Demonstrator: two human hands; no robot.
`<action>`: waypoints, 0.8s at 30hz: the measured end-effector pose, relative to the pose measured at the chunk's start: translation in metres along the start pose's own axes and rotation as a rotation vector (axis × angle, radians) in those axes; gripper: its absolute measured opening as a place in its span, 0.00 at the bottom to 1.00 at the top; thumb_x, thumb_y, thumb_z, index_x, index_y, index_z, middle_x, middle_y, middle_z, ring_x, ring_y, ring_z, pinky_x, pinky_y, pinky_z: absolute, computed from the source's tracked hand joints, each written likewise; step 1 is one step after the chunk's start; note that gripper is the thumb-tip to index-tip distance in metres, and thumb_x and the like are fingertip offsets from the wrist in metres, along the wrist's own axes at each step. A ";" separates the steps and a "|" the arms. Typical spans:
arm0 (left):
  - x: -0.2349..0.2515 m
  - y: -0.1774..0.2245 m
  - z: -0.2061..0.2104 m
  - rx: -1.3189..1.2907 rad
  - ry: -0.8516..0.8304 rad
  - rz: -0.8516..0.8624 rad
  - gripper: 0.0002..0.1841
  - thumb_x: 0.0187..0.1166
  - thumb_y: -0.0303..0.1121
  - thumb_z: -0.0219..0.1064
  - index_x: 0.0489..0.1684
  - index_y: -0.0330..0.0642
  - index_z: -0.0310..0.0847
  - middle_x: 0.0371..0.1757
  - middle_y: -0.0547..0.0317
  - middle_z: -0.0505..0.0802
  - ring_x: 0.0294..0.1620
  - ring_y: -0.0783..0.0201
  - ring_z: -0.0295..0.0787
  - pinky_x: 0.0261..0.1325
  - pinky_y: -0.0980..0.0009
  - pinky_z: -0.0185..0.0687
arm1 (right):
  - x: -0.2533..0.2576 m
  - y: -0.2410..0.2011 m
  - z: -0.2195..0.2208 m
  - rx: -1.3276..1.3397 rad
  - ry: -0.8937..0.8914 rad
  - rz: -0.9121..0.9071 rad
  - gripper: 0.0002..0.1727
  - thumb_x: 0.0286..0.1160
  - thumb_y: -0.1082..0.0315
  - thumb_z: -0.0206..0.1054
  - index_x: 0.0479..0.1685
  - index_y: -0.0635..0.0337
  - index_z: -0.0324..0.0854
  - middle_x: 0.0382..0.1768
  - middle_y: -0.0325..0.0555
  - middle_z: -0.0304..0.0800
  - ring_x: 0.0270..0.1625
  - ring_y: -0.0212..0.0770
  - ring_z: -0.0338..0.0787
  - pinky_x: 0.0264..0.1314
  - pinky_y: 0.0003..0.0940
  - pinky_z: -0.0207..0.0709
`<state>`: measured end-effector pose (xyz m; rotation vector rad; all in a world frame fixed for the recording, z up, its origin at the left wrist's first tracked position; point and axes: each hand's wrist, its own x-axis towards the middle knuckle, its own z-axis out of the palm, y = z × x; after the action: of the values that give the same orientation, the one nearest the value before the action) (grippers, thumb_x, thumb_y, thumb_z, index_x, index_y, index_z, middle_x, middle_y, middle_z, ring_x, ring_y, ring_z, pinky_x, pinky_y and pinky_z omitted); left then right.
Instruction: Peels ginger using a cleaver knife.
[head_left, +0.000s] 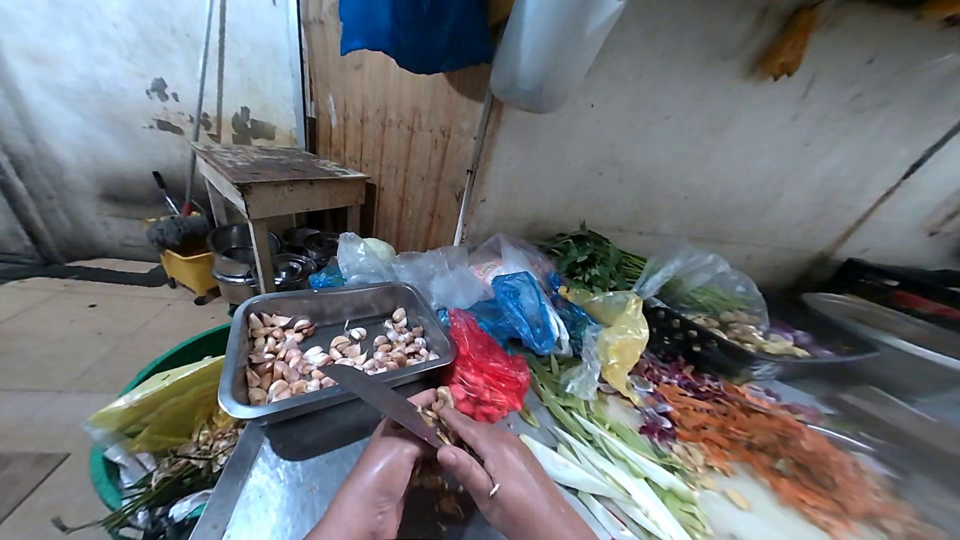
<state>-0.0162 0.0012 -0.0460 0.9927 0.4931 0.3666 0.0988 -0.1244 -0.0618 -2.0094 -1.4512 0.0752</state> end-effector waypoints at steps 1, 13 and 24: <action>0.000 0.000 0.000 0.003 -0.004 0.001 0.18 0.80 0.17 0.61 0.67 0.39 0.79 0.47 0.55 0.93 0.42 0.65 0.91 0.43 0.70 0.88 | 0.000 -0.001 0.000 -0.002 0.003 -0.003 0.48 0.81 0.26 0.41 0.76 0.59 0.81 0.56 0.54 0.95 0.57 0.51 0.95 0.57 0.59 0.86; 0.001 -0.001 -0.002 0.047 -0.003 0.027 0.20 0.79 0.17 0.62 0.69 0.39 0.79 0.48 0.56 0.93 0.43 0.66 0.91 0.43 0.71 0.88 | 0.001 -0.002 -0.002 0.005 -0.017 0.005 0.46 0.82 0.28 0.43 0.77 0.59 0.80 0.56 0.54 0.95 0.56 0.52 0.95 0.57 0.59 0.85; 0.001 -0.001 -0.001 0.052 0.032 0.034 0.20 0.78 0.17 0.63 0.69 0.39 0.79 0.50 0.56 0.93 0.44 0.66 0.91 0.45 0.71 0.87 | 0.000 -0.003 -0.002 0.004 -0.024 0.008 0.46 0.83 0.28 0.43 0.77 0.58 0.80 0.58 0.54 0.94 0.58 0.52 0.95 0.58 0.59 0.85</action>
<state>-0.0158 0.0020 -0.0473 1.0481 0.5177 0.4025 0.0975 -0.1245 -0.0587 -2.0178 -1.4570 0.1053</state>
